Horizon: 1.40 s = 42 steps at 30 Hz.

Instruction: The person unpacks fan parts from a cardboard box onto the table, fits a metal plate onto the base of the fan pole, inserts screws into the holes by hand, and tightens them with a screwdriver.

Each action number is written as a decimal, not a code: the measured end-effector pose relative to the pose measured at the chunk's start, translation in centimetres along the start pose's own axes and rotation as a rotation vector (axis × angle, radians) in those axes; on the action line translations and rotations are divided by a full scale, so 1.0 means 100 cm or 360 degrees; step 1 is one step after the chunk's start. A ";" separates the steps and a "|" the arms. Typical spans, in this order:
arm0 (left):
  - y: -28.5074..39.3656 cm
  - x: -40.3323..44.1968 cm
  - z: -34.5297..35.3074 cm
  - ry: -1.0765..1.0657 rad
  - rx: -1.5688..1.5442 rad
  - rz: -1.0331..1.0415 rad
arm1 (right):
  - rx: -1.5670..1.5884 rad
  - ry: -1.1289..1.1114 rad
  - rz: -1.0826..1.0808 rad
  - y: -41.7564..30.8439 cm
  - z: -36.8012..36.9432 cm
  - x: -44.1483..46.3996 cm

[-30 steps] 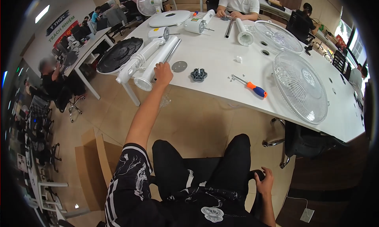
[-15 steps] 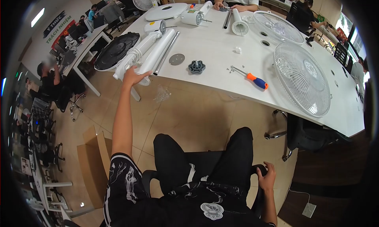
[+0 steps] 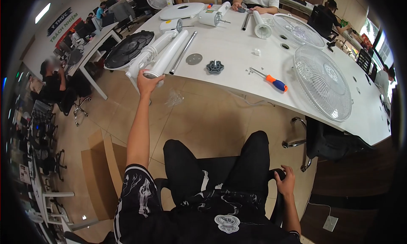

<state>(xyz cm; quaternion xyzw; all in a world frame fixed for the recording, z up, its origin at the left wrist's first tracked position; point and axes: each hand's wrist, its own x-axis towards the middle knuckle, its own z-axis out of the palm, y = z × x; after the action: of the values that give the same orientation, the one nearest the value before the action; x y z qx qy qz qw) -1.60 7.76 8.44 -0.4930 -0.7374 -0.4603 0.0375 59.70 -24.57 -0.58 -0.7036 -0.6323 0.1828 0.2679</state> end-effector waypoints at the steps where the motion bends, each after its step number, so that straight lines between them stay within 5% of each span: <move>1: 0.002 -0.003 -0.006 0.0012 0.0006 -0.0007 | 0.0012 -0.0002 0.0018 0.000 0.000 0.000; 9: 0.018 -0.022 -0.050 0.0030 -0.0172 0.0012 | 0.0004 0.0021 0.0005 0.000 0.001 -0.004; 23: 0.005 -0.003 -0.001 0.0138 -0.0049 0.0133 | 0.0036 0.0060 0.0030 -0.002 -0.006 -0.009; 30: 0.021 -0.022 -0.111 0.0061 -0.0198 0.0288 | -0.0012 0.0116 0.0072 0.007 -0.002 -0.013; 31: 0.051 -0.038 -0.148 -0.0067 -0.0534 0.0281 | -0.0020 0.0122 0.0122 0.004 -0.003 -0.012; 37: 0.146 -0.097 -0.333 -0.0232 -0.0211 0.0822 | 0.0279 0.0350 -0.0662 -0.095 -0.008 0.032; 42: 0.198 -0.182 -0.328 -0.0257 -0.0429 0.0863 | 0.0915 0.0023 -0.1457 -0.226 0.015 0.042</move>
<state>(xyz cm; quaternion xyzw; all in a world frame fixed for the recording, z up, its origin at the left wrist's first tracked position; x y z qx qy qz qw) 9.74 -26.53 30.68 -0.7072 -0.5120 -0.4864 0.0345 41.48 -18.91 12.35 -0.2557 -0.7969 0.2080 0.5062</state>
